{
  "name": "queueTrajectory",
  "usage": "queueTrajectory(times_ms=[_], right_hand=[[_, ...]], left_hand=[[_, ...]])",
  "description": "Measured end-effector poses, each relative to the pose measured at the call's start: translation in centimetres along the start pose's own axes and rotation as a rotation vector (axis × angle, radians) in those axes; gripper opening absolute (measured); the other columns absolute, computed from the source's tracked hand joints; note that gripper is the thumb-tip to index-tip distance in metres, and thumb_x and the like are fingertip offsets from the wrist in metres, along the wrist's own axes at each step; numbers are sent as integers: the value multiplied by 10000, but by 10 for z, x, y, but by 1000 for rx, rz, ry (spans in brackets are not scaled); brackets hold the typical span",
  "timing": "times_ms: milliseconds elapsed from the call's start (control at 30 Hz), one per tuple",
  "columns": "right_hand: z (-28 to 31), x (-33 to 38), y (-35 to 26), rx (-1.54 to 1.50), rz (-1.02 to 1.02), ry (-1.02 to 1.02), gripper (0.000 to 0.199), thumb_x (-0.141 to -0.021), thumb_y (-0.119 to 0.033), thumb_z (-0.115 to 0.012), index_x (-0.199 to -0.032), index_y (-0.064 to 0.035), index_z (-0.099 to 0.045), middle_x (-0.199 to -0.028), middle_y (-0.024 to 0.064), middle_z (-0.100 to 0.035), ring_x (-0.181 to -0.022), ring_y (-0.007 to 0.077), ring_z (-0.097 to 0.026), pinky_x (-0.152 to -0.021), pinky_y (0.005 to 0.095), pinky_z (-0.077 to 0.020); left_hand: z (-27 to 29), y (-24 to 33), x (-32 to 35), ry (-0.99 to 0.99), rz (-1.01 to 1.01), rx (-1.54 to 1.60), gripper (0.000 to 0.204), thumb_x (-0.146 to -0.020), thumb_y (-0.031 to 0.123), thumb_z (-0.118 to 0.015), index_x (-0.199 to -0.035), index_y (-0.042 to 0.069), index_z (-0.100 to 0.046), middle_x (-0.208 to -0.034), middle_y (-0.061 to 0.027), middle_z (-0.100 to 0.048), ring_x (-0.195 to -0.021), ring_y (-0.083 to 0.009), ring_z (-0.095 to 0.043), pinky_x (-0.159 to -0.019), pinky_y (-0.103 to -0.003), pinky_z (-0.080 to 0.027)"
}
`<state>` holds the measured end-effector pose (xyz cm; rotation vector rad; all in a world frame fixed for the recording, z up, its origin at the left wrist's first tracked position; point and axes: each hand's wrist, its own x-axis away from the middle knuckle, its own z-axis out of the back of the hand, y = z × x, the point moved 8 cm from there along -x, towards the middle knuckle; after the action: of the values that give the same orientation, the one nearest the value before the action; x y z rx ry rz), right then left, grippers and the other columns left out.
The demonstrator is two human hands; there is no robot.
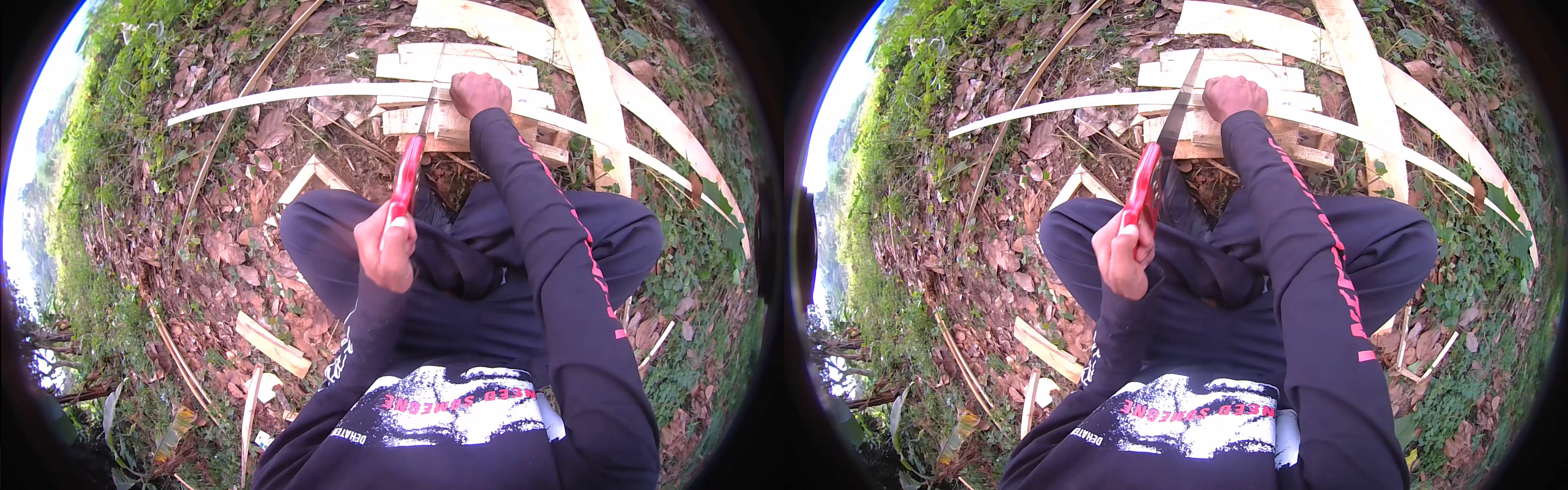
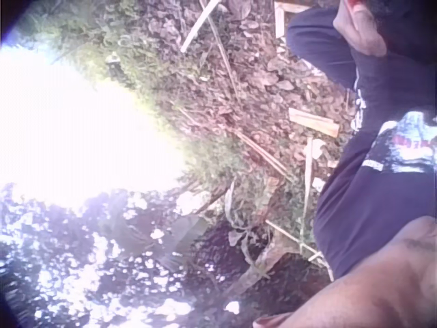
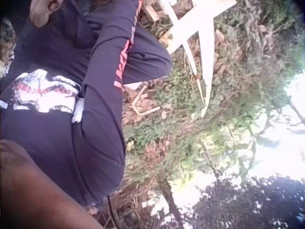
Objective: The person sits on the ground and uses a red folding saw to cut thin wooden planks into smaller pieces. The person holds the wood with one hand and saws with the other, producing wood shavings and cut pieces.
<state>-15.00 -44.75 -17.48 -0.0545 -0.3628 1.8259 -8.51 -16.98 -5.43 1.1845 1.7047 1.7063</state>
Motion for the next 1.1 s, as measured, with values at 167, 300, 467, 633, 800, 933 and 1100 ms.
queueTrajectory(times_ms=[167, 300, 467, 633, 800, 933, 1100], right_hand=[[3, 5, -8, 3, 33, -12, 485, -913, -331, -371, -852, -58, -767, -891, 181, -724, -854, 339, -700, -810, 439, -525], [8, 5, -8, -23, 28, 5, 483, -915, -336, -372, -848, -68, -767, -878, 174, -726, -845, 328, -702, -810, 438, -524], [3, 1, -3, -43, -10, 23, 471, -914, -332, -379, -830, -80, -769, -863, 175, -726, -845, 326, -705, -793, 438, -529], [6, 7, -7, -93, 34, 0, 469, -914, -334, -382, -835, -82, -769, -857, 178, -725, -838, 325, -705, -792, 439, -532], [5, 0, 0, -82, 13, 69, 453, -907, -331, -394, -818, -101, -774, -836, 166, -725, -815, 320, -704, -790, 437, -533], [1, 5, -3, -113, 40, 12, 462, -908, -335, -387, -810, -105, -775, -846, 171, -725, -819, 319, -705, -775, 431, -537], [6, 5, -4, -85, 51, 128, 455, -897, -331, -399, -791, -88, -768, -811, 172, -720, -791, 319, -707, -770, 425, -536]], left_hand=[[20, 19, 41, 34, 68, 93, 265, -883, 175, -464, -681, 8, -505, -576, 33, -431, -476, -19, -323, -434, -215, -213], [-17, 4, -33, -7, -66, -101, 264, -908, 145, -425, -677, 22, -467, -546, 25, -389, -451, -52, -313, -435, -221, -229], [12, 26, 32, 27, 49, 54, 253, -883, 153, -457, -666, 26, -492, -559, 39, -404, -453, -17, -301, -424, -202, -208], [-19, 8, -28, -19, -17, -123, 278, -898, 201, -432, -682, 26, -445, -553, 2, -377, -451, -62, -316, -399, -216, -215], [-2, 31, 9, -7, 39, 23, 248, -894, 145, -412, -684, 22, -460, -569, 5, -400, -459, -45, -316, -420, -212, -226], [1, 38, 19, -6, 57, 76, 233, -889, 105, -412, -687, 10, -479, -593, -1, -432, -471, -28, -321, -447, -200, -238], [-24, 2, -43, -11, 59, 22, 261, -912, 143, -469, -673, 37, -471, -572, 29, -406, -470, -40, -333, -442, -214, -224]])
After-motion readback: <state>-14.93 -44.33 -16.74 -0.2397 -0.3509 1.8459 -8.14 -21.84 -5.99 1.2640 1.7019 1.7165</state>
